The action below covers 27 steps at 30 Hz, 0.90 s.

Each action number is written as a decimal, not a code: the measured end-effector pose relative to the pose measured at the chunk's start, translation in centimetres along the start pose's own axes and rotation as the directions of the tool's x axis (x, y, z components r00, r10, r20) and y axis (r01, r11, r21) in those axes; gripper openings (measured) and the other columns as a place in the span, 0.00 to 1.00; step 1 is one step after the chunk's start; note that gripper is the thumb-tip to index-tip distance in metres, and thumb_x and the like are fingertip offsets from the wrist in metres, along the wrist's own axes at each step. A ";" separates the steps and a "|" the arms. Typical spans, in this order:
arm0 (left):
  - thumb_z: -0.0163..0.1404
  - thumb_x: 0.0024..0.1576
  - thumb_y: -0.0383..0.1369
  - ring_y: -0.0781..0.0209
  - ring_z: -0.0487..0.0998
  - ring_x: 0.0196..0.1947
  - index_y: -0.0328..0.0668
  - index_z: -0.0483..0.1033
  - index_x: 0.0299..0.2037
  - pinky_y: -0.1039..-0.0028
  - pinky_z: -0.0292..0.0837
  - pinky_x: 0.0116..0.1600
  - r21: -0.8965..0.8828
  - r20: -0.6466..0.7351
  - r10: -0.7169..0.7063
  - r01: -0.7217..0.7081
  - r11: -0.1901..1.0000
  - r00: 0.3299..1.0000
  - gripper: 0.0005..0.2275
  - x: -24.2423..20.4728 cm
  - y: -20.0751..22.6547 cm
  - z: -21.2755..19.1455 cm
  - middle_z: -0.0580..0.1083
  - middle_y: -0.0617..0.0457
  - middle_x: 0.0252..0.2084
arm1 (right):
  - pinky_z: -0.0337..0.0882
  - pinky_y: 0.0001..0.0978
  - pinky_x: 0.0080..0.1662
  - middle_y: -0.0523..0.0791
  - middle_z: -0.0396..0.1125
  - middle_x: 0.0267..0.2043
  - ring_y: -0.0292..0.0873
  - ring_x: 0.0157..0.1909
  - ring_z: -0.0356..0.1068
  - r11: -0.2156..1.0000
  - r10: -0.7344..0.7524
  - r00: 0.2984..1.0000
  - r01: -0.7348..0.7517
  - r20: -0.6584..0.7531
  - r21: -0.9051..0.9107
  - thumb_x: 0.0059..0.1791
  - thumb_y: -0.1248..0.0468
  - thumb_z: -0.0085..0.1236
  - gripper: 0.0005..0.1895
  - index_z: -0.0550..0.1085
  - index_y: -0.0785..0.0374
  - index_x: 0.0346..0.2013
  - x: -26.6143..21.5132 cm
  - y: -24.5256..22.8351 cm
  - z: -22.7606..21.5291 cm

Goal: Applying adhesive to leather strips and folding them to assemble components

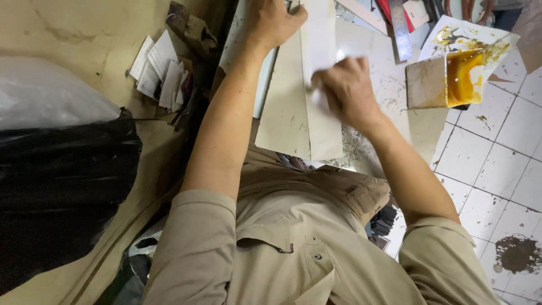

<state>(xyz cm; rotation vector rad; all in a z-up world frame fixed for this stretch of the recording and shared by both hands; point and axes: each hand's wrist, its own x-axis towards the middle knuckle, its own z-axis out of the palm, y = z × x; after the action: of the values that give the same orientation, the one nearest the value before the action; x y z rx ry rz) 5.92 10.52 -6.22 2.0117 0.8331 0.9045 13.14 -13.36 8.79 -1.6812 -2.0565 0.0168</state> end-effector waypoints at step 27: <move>0.60 0.53 0.27 0.33 0.43 0.76 0.45 0.51 0.70 0.38 0.26 0.79 0.127 0.013 0.310 -0.309 0.943 0.951 0.36 -5.0 9.0 -4.8 0.56 0.43 0.73 | 0.57 0.38 0.54 0.40 0.68 0.34 0.44 0.44 0.57 0.889 0.314 0.943 -0.332 -0.108 -0.316 0.58 0.69 0.61 0.02 0.78 0.60 0.42 -11.5 10.6 -14.9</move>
<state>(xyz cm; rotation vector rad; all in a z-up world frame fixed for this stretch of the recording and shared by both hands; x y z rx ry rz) 1.61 3.93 1.95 2.2952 0.5984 1.0554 29.87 -25.67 14.69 -2.1900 -1.7879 -0.2763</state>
